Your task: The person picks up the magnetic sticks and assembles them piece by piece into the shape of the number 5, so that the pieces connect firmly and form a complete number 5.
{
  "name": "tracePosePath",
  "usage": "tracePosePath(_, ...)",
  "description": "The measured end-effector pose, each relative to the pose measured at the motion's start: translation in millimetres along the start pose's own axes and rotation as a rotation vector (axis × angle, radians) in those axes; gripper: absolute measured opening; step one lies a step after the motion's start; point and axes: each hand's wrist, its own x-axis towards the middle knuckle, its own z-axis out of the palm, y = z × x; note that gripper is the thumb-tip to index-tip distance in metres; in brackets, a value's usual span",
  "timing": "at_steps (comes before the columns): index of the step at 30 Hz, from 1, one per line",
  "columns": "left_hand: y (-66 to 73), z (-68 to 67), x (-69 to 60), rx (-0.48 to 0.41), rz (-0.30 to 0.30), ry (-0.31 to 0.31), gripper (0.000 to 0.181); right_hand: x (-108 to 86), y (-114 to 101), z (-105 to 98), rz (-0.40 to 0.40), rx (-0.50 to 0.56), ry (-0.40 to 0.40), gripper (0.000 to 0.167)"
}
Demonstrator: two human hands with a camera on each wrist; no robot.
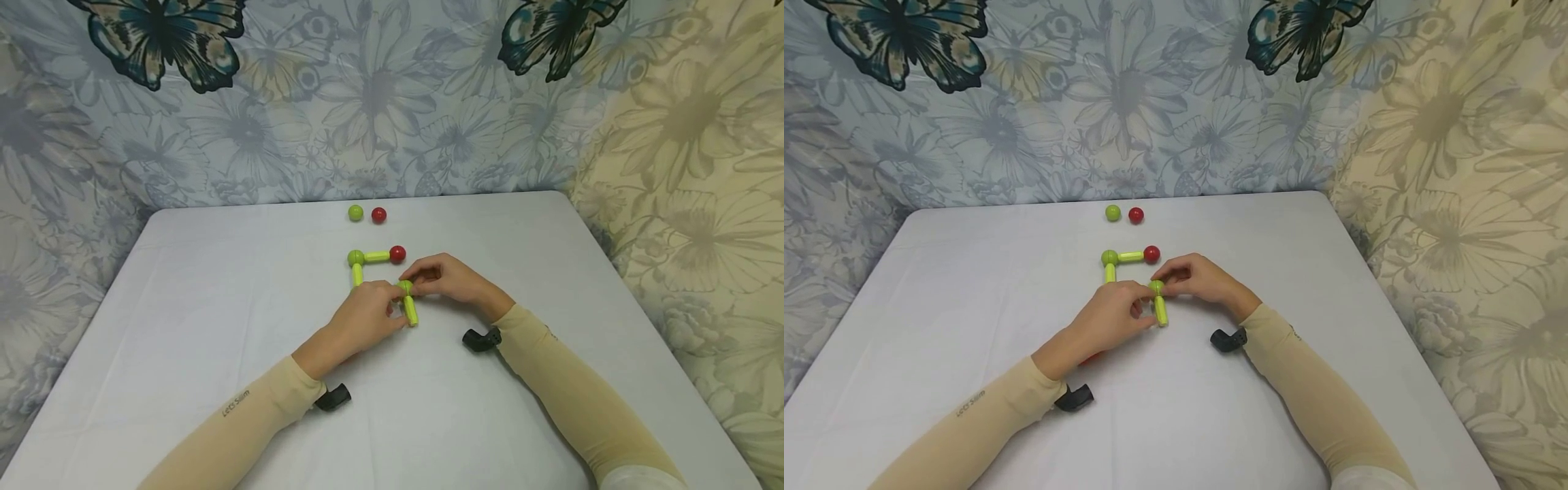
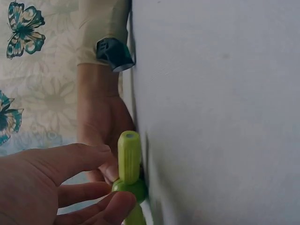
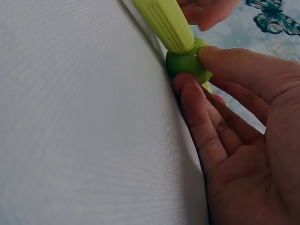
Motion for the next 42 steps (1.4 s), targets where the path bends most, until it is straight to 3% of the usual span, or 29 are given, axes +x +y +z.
tracePosePath(8, -23.3, -36.7, 3.7, -0.137, -0.122, 0.015, 0.036, 0.6, 0, 1, 0.011, 0.009, 0.006, 0.029)
tracePosePath(13, -51.8, -62.6, 9.6, -0.277, -0.199, 0.097, 0.039, 1.9, 2, 1, 0.007, 0.016, 0.005, 0.029)
tracePosePath(18, -80.9, -78.7, 30.0, -0.322, -0.207, 0.212, 0.039, 1.9, 3, 1, 0.01, 0.006, 0.015, 0.029)
tracePosePath(24, -109.5, -85.4, 61.7, -0.278, -0.23, 0.247, 0.043, 0.8, 3, 1, 0.006, 0.005, 0.008, 0.03)
tracePosePath(33, -138.2, -82.8, 95.8, -0.208, -0.242, 0.171, 0.045, 2.3, 5, -1, 0.004, -0.005, -0.003, 0.03)
tracePosePath(42, -146.0, -74.8, 113.7, -0.024, -0.18, 0.027, 0.043, 0.8, 2, 0, 0.001, 0.004, -0.001, 0.03)
